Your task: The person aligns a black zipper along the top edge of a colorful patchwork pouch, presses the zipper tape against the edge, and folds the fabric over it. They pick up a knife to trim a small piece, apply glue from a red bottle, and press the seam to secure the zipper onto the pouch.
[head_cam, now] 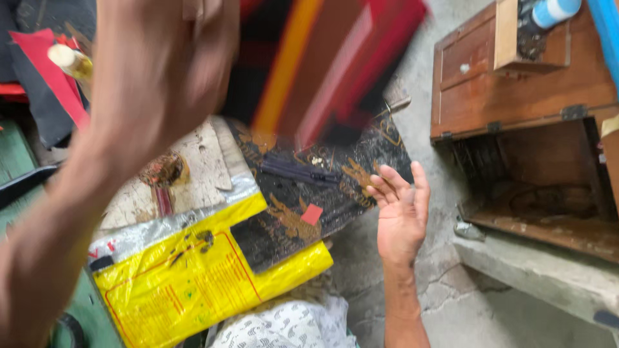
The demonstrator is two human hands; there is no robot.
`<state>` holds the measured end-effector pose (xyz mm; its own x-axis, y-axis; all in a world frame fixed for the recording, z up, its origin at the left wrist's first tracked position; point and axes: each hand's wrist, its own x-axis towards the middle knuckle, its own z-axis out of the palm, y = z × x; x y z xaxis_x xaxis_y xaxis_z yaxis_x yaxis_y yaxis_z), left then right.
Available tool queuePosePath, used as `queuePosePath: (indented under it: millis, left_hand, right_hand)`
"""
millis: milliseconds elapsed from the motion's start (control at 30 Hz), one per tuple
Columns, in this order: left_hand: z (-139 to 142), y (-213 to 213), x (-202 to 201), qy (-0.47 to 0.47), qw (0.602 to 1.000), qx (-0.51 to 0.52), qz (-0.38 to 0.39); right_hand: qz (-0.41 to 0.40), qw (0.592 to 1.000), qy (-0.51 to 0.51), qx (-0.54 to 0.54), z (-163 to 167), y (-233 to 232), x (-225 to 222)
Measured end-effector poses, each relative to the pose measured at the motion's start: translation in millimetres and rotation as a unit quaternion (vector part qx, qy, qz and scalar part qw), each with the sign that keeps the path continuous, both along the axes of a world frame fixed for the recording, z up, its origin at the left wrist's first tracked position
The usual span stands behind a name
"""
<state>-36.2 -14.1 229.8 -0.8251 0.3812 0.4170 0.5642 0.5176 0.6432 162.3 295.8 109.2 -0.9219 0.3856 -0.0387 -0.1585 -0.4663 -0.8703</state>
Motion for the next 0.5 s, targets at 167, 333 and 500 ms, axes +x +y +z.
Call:
queuePosePath:
  millis: [167,333,500]
  left_hand:
    - [-84,14,172,-0.424,0.874,0.235,-0.021]
    - [-160,3,243,-0.561,0.8,0.207,0.055]
    - [-190,-2,234,-0.505,0.831,0.196,0.129]
  right_hand:
    - [0.034,0.986,-0.07,-0.15,14,-10,56]
    - [0.077,0.967,-0.166,0.176,-31,-39,86]
    - [0.08,0.946,-0.202,0.243,-55,-52,86]
